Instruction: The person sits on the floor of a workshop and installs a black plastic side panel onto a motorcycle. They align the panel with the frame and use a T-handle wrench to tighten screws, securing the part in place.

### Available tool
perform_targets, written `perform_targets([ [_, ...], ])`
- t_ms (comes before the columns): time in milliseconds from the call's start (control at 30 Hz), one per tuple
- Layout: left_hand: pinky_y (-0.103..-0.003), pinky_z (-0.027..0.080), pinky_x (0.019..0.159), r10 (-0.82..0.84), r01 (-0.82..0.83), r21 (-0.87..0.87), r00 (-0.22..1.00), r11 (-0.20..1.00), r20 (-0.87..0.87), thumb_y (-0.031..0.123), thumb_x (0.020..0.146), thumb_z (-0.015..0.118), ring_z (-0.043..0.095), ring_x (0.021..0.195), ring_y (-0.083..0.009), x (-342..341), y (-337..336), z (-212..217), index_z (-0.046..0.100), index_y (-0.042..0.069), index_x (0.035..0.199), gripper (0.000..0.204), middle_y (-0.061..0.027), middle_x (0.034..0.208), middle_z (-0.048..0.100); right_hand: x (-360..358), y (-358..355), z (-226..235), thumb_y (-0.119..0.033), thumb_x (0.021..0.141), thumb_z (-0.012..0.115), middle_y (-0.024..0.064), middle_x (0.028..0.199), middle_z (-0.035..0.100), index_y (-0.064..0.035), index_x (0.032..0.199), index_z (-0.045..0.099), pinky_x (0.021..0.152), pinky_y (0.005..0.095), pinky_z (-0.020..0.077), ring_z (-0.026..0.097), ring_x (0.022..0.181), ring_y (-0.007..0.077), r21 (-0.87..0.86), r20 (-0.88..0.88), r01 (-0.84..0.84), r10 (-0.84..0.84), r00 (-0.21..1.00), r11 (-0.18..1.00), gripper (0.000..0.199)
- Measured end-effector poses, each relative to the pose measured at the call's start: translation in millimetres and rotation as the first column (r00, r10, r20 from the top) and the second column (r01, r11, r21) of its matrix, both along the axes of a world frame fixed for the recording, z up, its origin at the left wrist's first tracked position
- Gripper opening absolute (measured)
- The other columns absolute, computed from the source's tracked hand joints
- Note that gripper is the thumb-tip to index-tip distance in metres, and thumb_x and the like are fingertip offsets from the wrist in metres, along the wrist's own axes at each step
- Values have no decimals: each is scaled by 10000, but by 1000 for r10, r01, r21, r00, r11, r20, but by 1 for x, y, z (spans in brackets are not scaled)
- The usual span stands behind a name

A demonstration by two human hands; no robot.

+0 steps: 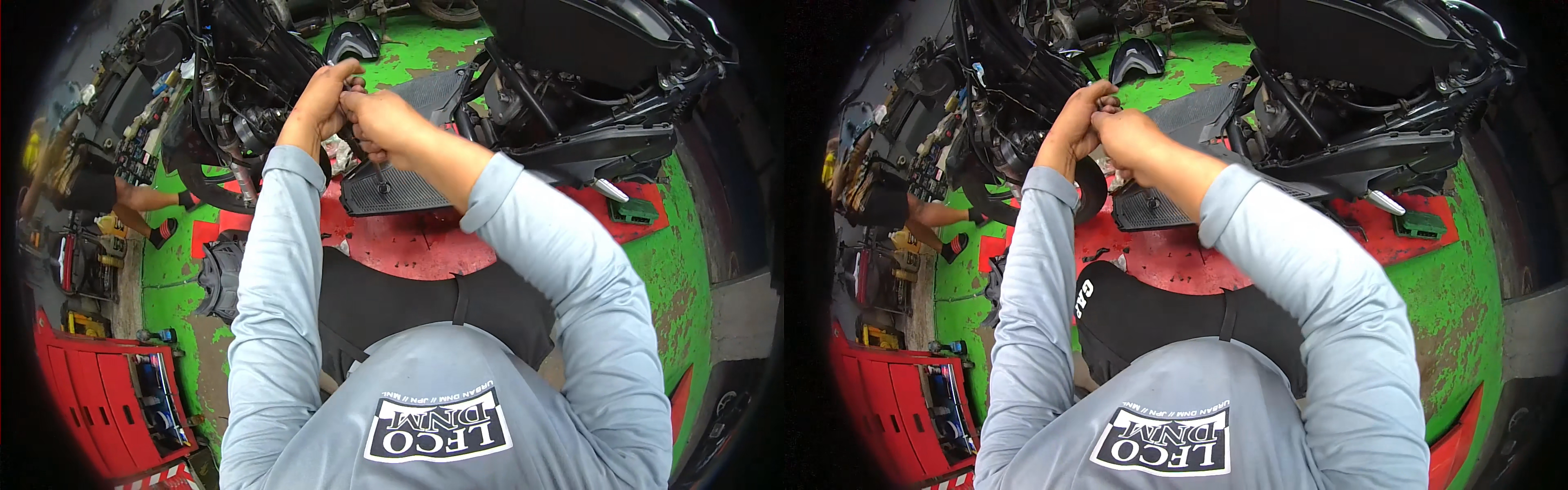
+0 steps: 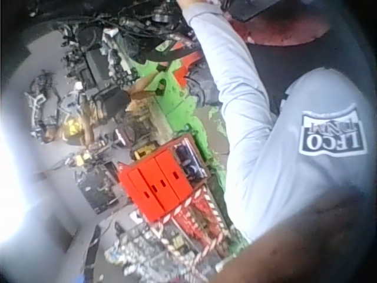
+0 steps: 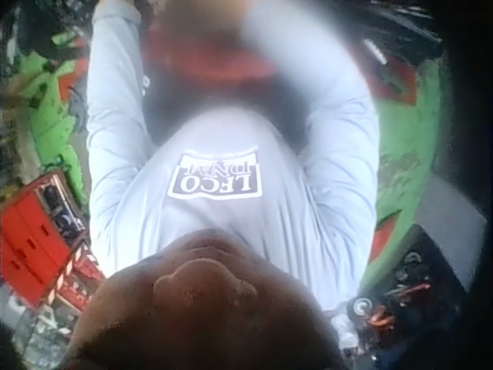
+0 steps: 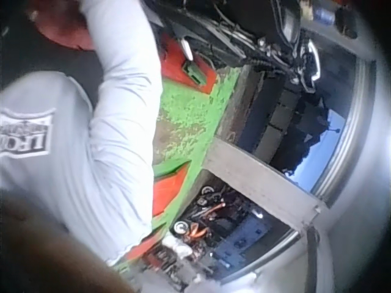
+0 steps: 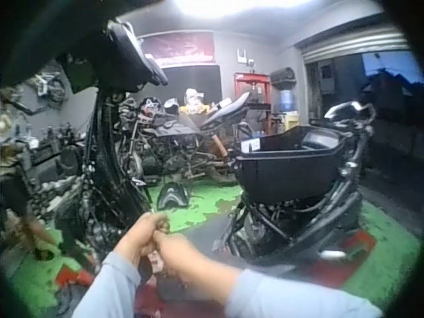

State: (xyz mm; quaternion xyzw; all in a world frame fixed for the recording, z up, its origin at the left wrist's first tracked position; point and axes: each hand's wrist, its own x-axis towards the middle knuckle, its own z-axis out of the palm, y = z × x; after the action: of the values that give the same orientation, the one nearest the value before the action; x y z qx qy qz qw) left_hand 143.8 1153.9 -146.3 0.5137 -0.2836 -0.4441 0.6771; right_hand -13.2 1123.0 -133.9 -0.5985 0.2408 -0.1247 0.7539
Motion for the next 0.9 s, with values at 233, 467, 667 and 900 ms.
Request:
perform_targets([
  [233,-497,462,1040,-182,268,-428,956,863,232,612,1016,445,619,1233,-314,-66,24,-39,274,85,1587,795,-169,1333,630,-84,-53,77,-499,981,650,142,649,631,15,864,703,539,394,492,631,579,237,-868,-320,-272,-47,946,415,530],
  [467,-327,540,850,-295,419,-20,671,908,681,160,1069,555,673,973,-158,-161,-41,-76,573,52,1177,153,-58,997,696,-165,-97,112,-196,987,646,207,971,729,-40,1253,652,793,454,530,695,900,409,-966,-226,-220,30,974,-134,309],
  [667,-337,551,786,-203,375,-109,697,920,688,177,1070,552,693,898,-164,-207,-89,-89,584,49,1121,142,-62,921,688,-201,-124,105,-203,964,655,190,996,745,-108,1262,663,818,489,551,704,949,414,-956,-242,-262,-154,958,-130,312],
  [900,-346,544,765,-171,324,-87,687,942,706,155,1040,593,712,865,-181,-220,-103,-98,588,35,1138,155,-92,912,724,-214,-141,85,-193,984,624,170,964,746,-129,1280,655,815,506,555,707,946,397,-950,-247,-284,-245,937,-129,305],
])
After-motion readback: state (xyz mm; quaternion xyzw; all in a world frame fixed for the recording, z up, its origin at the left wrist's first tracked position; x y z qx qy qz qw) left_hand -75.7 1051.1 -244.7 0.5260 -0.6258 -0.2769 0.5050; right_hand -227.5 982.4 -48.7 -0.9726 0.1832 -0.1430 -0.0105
